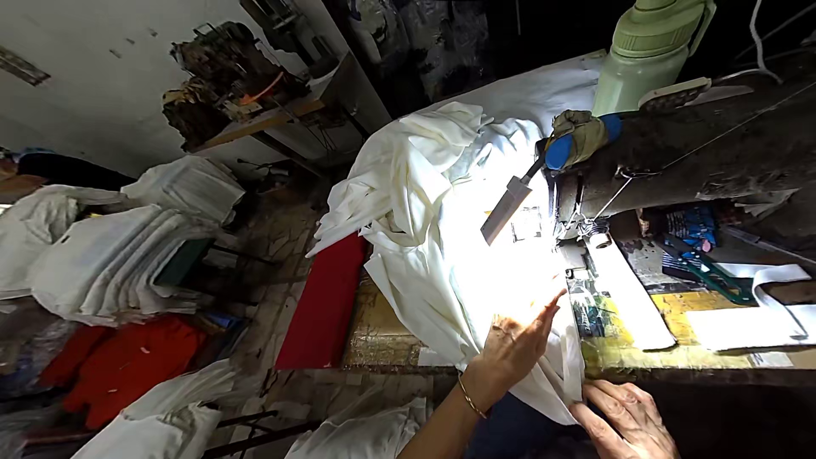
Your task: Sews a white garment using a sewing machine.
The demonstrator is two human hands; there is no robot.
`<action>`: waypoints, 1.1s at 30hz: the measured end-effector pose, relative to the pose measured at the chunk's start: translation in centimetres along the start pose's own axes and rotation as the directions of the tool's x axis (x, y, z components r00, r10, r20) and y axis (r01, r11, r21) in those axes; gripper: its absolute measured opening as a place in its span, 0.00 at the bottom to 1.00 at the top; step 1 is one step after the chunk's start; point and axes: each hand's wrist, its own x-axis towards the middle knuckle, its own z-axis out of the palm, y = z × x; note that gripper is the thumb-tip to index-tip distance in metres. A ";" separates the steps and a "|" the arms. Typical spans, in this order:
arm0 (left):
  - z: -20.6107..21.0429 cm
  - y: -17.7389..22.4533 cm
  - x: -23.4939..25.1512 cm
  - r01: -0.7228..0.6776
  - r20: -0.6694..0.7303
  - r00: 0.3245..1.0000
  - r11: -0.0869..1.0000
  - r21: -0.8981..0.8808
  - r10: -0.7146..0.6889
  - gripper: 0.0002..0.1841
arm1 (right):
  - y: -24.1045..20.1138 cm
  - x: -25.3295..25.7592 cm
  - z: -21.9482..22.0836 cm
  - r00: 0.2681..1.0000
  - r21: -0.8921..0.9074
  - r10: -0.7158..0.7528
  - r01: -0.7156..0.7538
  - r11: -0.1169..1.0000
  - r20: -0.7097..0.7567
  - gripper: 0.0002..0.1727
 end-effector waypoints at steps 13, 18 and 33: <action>-0.4 -0.9 -1.1 -0.102 0.253 0.956 0.976 -0.195 0.150 0.13 | -0.3 0.7 -0.6 1.000 0.043 0.005 -0.006 0.999 0.015 0.11; -0.3 -0.8 -1.8 -0.166 0.163 0.968 0.976 -0.141 0.189 0.10 | -0.3 0.8 -0.6 0.999 0.083 0.037 -0.038 0.996 0.010 0.10; -0.7 -0.7 -0.7 -0.143 0.308 0.931 0.972 -0.187 0.196 0.11 | 0.0 2.9 -1.5 0.989 0.069 0.014 -0.024 0.997 0.144 0.08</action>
